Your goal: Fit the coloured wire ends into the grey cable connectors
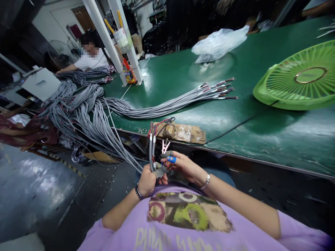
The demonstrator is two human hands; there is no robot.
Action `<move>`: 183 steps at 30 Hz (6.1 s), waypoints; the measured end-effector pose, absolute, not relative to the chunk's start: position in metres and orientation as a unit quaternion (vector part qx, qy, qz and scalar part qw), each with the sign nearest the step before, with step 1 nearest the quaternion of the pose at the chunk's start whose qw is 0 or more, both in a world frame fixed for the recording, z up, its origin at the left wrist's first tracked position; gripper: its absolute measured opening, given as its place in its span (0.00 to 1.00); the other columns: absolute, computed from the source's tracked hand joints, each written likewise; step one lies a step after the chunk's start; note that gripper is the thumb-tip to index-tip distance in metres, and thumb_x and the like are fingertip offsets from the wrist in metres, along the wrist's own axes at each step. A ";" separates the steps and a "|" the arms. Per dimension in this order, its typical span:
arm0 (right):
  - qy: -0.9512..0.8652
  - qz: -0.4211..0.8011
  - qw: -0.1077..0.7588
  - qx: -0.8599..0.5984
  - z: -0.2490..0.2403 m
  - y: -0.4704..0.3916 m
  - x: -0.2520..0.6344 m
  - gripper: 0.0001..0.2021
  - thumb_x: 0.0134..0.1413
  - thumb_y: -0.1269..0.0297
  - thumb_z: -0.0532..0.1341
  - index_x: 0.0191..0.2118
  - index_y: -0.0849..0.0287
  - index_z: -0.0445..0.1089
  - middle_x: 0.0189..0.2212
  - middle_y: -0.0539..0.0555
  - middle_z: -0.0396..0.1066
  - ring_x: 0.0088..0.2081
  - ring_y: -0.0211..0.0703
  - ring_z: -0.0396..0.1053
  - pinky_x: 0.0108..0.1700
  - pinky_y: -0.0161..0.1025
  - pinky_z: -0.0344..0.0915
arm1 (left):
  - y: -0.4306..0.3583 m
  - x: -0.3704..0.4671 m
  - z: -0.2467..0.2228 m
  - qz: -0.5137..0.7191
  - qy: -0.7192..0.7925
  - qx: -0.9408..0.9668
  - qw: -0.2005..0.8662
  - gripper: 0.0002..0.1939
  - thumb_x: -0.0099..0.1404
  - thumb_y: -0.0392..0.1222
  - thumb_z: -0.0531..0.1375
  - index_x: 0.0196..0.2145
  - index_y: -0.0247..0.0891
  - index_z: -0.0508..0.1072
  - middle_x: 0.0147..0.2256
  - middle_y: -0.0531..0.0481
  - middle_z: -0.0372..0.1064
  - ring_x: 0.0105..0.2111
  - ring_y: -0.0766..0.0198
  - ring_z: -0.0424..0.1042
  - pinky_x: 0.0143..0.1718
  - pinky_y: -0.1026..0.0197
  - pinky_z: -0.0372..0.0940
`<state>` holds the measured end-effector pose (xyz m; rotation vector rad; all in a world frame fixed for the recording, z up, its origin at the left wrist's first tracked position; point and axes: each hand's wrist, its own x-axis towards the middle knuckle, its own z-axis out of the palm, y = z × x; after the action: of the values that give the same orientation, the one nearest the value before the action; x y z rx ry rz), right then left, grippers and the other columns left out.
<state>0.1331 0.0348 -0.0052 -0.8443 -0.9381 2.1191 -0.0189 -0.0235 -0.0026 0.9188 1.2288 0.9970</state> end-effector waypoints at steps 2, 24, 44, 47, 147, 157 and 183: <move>-0.389 0.808 0.320 -0.306 -0.004 0.037 0.135 0.18 0.38 0.60 0.69 0.37 0.60 0.68 0.33 0.54 0.73 0.32 0.38 0.68 0.34 0.35 0.61 | -0.023 -0.019 -0.002 0.418 0.532 0.407 0.614 0.17 0.54 0.49 0.63 0.18 0.32 0.70 0.16 0.48 0.68 0.15 0.67 0.67 0.15 0.68 0.54; -0.253 0.818 0.392 -0.337 -0.021 0.053 0.138 0.17 0.49 0.48 0.62 0.30 0.60 0.70 0.30 0.55 0.74 0.28 0.36 0.68 0.32 0.34 0.65 | -0.016 -0.023 0.014 0.400 0.500 0.354 0.682 0.19 0.46 0.52 0.67 0.20 0.35 0.66 0.13 0.52 0.65 0.10 0.69 0.62 0.12 0.68 0.53; -0.217 0.856 0.393 -0.257 -0.010 0.065 0.101 0.22 0.44 0.43 0.64 0.31 0.60 0.69 0.24 0.52 0.71 0.25 0.38 0.67 0.29 0.36 0.62 | 0.018 -0.035 0.008 0.380 0.448 0.323 0.742 0.18 0.45 0.50 0.67 0.23 0.35 0.67 0.11 0.53 0.64 0.08 0.69 0.60 0.10 0.68 0.55; -0.209 0.854 0.401 -0.259 -0.007 0.066 0.099 0.21 0.42 0.45 0.66 0.29 0.60 0.68 0.23 0.50 0.70 0.24 0.36 0.65 0.29 0.35 0.62 | 0.019 -0.035 0.004 0.371 0.449 0.318 0.748 0.16 0.45 0.48 0.67 0.23 0.34 0.67 0.11 0.53 0.64 0.08 0.69 0.60 0.09 0.68 0.54; -0.244 0.831 0.430 -0.255 -0.019 0.065 0.107 0.18 0.43 0.48 0.67 0.31 0.60 0.74 0.25 0.52 0.71 0.25 0.36 0.64 0.29 0.34 0.62 | -0.014 0.005 0.006 0.583 0.549 0.291 0.524 0.13 0.53 0.47 0.64 0.26 0.36 0.66 0.19 0.54 0.69 0.14 0.71 0.66 0.15 0.70 0.53; -0.209 0.834 0.443 -0.255 -0.017 0.067 0.103 0.16 0.38 0.52 0.70 0.29 0.60 0.73 0.23 0.50 0.71 0.22 0.35 0.62 0.29 0.36 0.60 | -0.014 0.005 0.001 0.550 0.561 0.316 0.532 0.15 0.54 0.49 0.64 0.27 0.36 0.65 0.18 0.55 0.68 0.14 0.71 0.66 0.15 0.70 0.53; -0.523 0.727 0.334 -0.294 -0.001 0.039 0.135 0.13 0.41 0.56 0.69 0.26 0.62 0.72 0.21 0.50 0.72 0.22 0.36 0.65 0.28 0.35 0.62 | -0.023 -0.008 -0.006 0.425 0.545 0.413 0.593 0.12 0.54 0.46 0.64 0.29 0.35 0.69 0.17 0.52 0.69 0.15 0.67 0.68 0.17 0.68 0.57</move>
<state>0.1355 0.0390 -0.0013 -0.7665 -1.3662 1.8974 -0.0078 -0.0227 -0.0056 0.9611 1.2658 0.9882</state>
